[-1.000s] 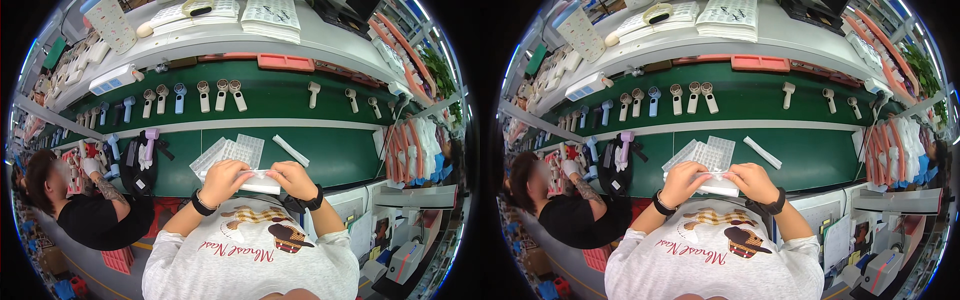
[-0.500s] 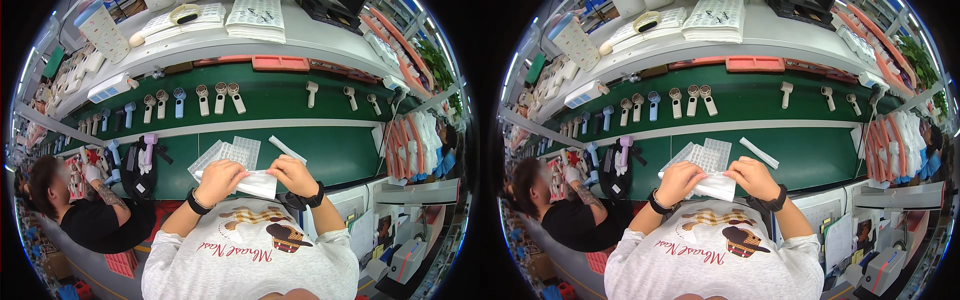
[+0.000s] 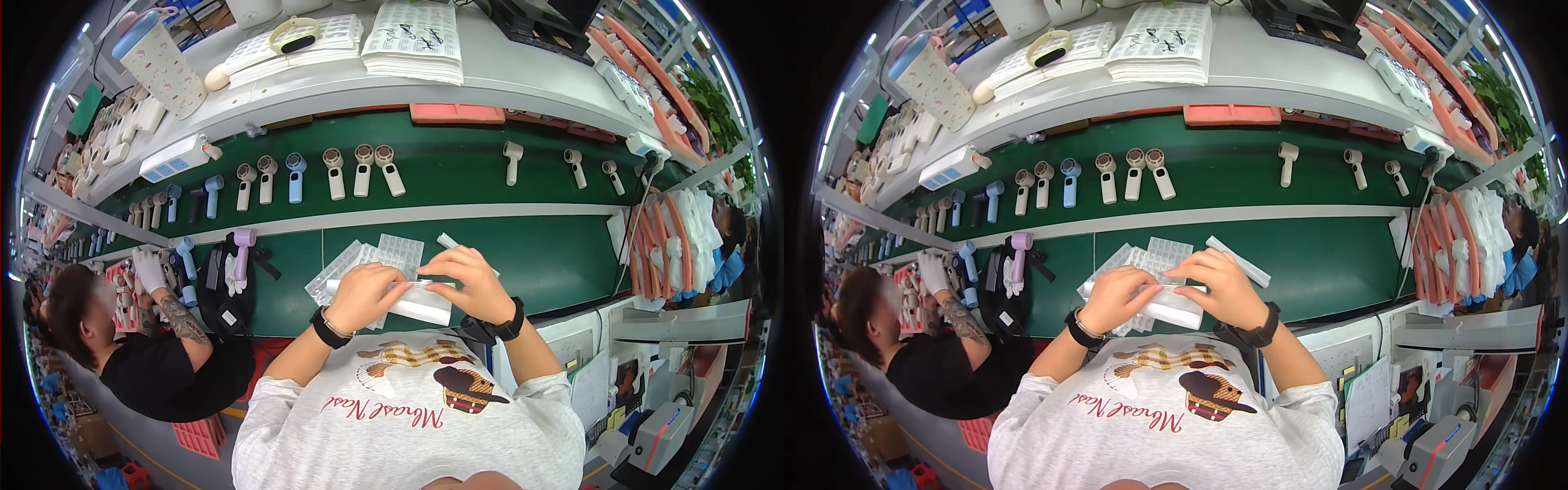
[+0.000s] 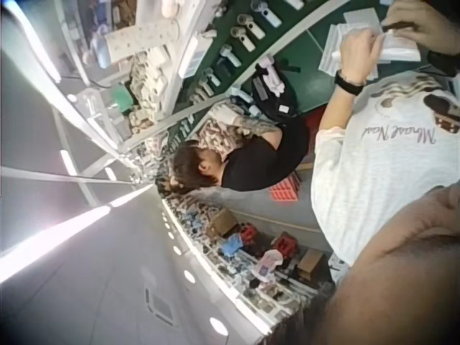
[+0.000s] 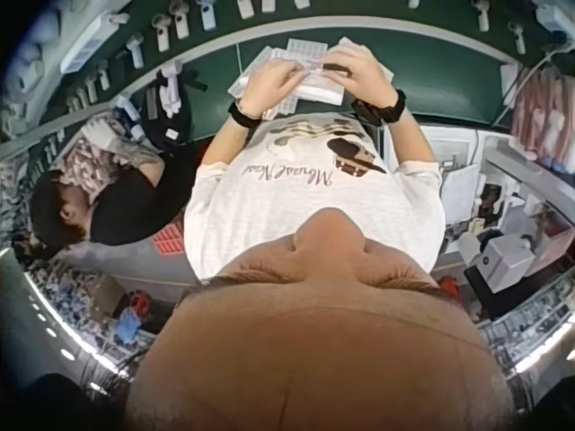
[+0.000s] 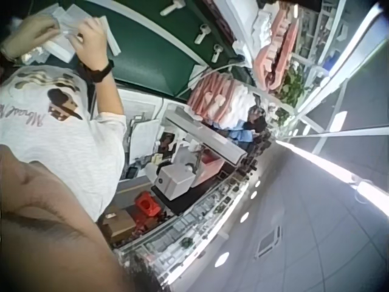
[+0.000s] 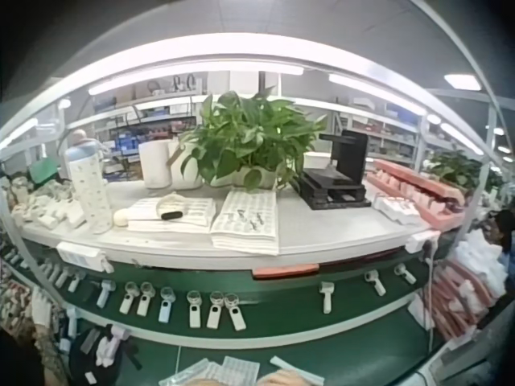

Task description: Packaging small portable fans into individual plastic bags at a workstation.

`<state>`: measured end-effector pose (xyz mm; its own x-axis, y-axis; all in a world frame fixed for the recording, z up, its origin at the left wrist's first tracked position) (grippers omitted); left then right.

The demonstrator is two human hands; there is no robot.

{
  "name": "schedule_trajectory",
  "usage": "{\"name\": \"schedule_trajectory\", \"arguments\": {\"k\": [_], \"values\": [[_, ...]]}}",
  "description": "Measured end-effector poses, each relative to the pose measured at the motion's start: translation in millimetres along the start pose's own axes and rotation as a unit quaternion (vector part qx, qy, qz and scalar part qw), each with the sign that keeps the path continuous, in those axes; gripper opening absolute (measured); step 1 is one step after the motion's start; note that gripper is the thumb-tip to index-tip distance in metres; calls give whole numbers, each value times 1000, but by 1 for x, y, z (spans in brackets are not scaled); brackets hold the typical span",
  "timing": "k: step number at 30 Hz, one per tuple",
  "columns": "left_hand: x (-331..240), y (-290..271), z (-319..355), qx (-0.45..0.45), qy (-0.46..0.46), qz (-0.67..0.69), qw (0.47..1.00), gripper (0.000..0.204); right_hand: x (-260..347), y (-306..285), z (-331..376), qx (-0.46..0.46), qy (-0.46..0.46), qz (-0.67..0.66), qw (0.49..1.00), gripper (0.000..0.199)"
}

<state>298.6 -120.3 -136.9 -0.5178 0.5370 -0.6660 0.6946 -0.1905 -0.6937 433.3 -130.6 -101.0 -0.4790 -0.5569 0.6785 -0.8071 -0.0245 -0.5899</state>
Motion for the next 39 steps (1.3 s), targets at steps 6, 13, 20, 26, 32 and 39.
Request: {"name": "schedule_trajectory", "arguments": {"k": [6,13,20,26,32,39], "values": [[33,22,-20,23,-31,54,998,17,-27,15,-5,27,-19,43,999,26],[159,123,-31,140,-151,89,974,23,-97,42,4,35,-9,107,994,30],[282,100,-111,-133,-262,-168,941,59,-159,37,11,-49,188,-20,981,52],[307,129,-187,47,-500,-182,845,86,-180,35,8,-122,285,-110,944,59],[332,138,-187,20,-438,-181,880,77,-175,24,9,-175,270,-132,938,61],[261,127,-146,-77,-291,517,801,51,-166,23,-3,-260,253,-257,896,59]]}}
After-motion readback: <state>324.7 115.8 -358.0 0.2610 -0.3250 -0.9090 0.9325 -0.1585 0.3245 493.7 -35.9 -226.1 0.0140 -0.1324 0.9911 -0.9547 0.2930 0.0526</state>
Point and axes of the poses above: each hand's wrist, its own z-axis away from the middle knuckle, its own y-axis out of the palm, x = y × z, the point moved 9 cm from there along -z, towards the middle knuckle, and after that the axes turned 5 degrees about -x, right-handed, at the moved point
